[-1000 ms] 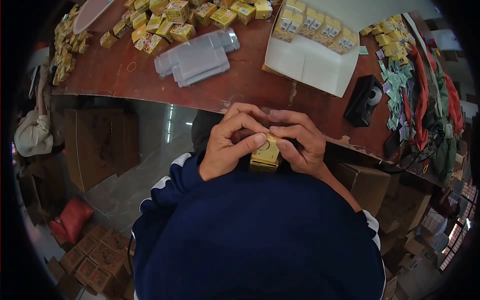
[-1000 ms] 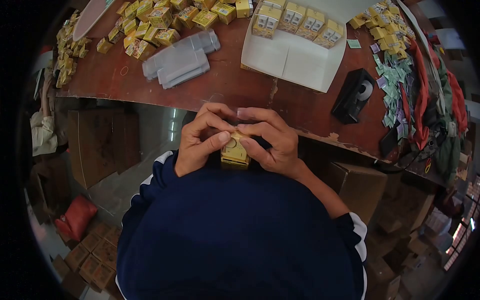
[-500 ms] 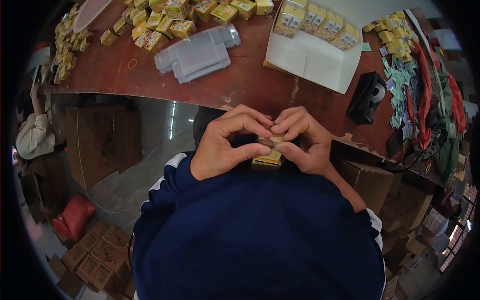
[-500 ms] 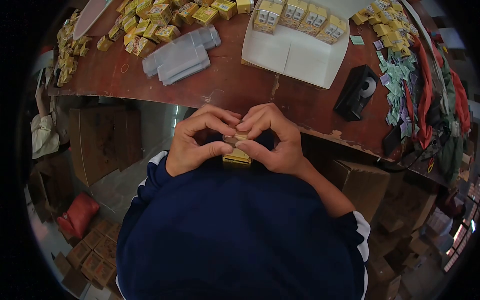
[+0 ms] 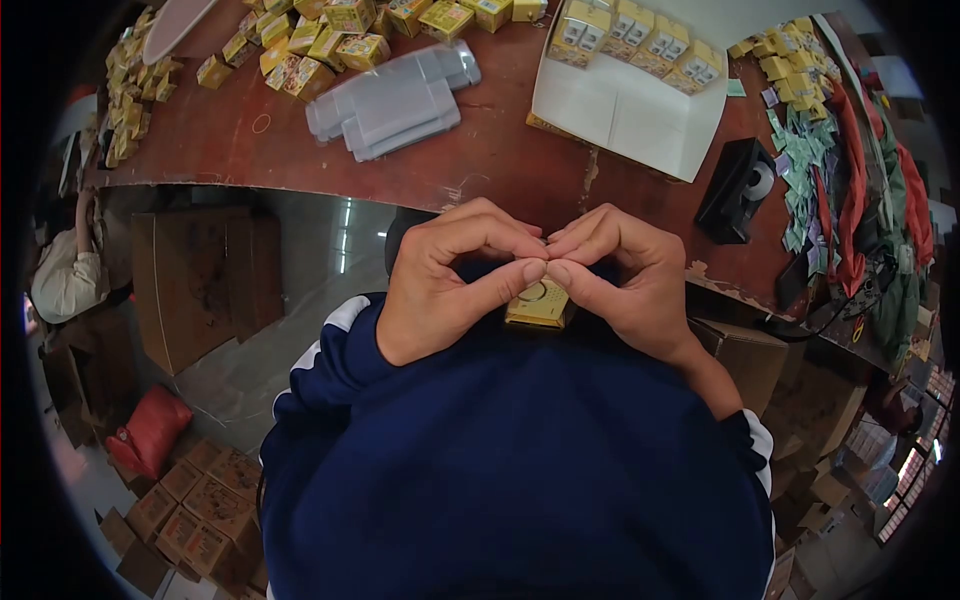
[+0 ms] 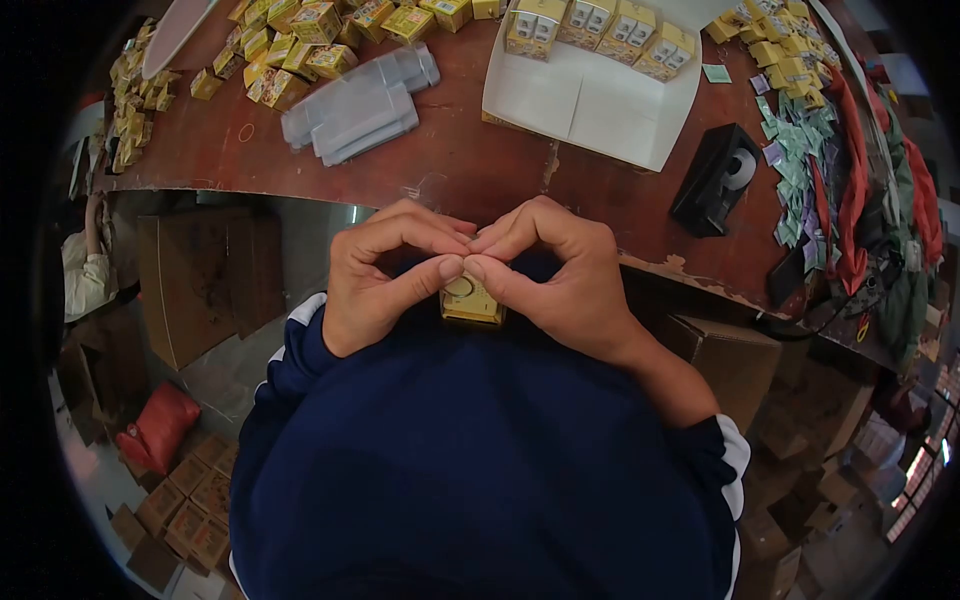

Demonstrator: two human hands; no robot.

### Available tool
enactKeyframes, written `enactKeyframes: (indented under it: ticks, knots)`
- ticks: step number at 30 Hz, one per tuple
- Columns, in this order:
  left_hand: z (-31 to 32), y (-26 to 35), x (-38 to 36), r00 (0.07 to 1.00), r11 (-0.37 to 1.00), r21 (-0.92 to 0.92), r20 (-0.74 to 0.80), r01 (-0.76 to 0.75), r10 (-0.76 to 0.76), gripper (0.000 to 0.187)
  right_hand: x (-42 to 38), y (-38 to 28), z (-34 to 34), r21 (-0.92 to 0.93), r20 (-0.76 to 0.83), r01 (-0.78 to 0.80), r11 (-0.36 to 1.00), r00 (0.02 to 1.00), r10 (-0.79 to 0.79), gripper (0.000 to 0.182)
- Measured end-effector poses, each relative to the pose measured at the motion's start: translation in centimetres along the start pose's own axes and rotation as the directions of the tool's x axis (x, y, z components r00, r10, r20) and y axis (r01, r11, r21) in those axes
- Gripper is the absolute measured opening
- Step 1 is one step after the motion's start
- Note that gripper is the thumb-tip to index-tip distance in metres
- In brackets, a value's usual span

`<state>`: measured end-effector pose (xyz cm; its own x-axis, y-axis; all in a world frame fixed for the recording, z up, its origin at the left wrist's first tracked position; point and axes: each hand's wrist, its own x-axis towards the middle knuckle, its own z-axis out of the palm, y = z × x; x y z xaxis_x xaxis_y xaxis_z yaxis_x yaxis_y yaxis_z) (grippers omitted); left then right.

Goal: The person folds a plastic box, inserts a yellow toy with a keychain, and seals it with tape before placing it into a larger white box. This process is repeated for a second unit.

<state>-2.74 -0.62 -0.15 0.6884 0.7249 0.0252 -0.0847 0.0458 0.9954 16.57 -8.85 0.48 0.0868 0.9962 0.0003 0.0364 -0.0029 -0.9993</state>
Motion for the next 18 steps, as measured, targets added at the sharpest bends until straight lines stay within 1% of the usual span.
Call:
enactKeyframes:
  ticks: [3, 7, 9, 10, 12, 13, 15, 16, 18]
  knots:
    - [-0.2, -0.2, 0.0, 1.000, 0.999, 0.044, 0.013, -0.020, 0.020, 0.010, 0.1, 0.4, -0.1, -0.005, 0.014, 0.011, 1.000, 1.000, -0.011, 0.010]
    - [-0.3, -0.5, -0.2, 1.000, 0.999, 0.041, 0.026, -0.004, 0.003, 0.010, -0.1, 0.2, 0.0, -0.038, 0.018, 0.025, 0.999, 1.000, -0.024, 0.011]
    - [-0.3, -0.9, -0.2, 0.999, 0.998, 0.049, 0.041, -0.029, 0.027, 0.010, -0.1, -0.5, -0.2, -0.064, 0.073, -0.067, 0.996, 0.995, 0.072, 0.008]
    - [-0.3, -0.7, -0.2, 0.999, 0.998, 0.049, 0.042, -0.029, 0.027, 0.010, 0.0, -0.7, -0.3, -0.064, 0.072, -0.068, 0.996, 0.995, 0.072, 0.008]
    - [-0.3, -0.3, -0.1, 0.998, 0.998, 0.048, 0.044, 0.035, -0.038, 0.009, 0.3, -0.9, -0.3, -0.027, 0.089, -0.137, 0.990, 0.986, 0.139, 0.009]
    - [-0.3, -0.3, -0.1, 0.998, 0.998, 0.048, 0.043, 0.035, -0.037, 0.009, 0.2, -0.6, -0.3, -0.028, 0.090, -0.137, 0.990, 0.986, 0.139, 0.009]
    - [-0.4, -0.3, 0.0, 0.998, 0.997, 0.071, 0.056, 0.006, -0.010, 0.010, 0.0, 0.1, -0.3, -0.063, 0.070, -0.043, 0.997, 0.996, 0.047, 0.010]
    - [-0.4, -0.3, 0.0, 0.998, 0.997, 0.073, 0.055, 0.006, -0.010, 0.010, 0.0, 0.2, -0.2, -0.063, 0.071, -0.042, 0.997, 0.996, 0.046, 0.010]
    - [-0.4, -0.6, -0.3, 0.997, 0.994, 0.096, 0.055, -0.054, 0.049, 0.009, -0.4, 0.4, -0.1, -0.079, 0.056, 0.033, 0.996, 0.998, -0.029, 0.009]
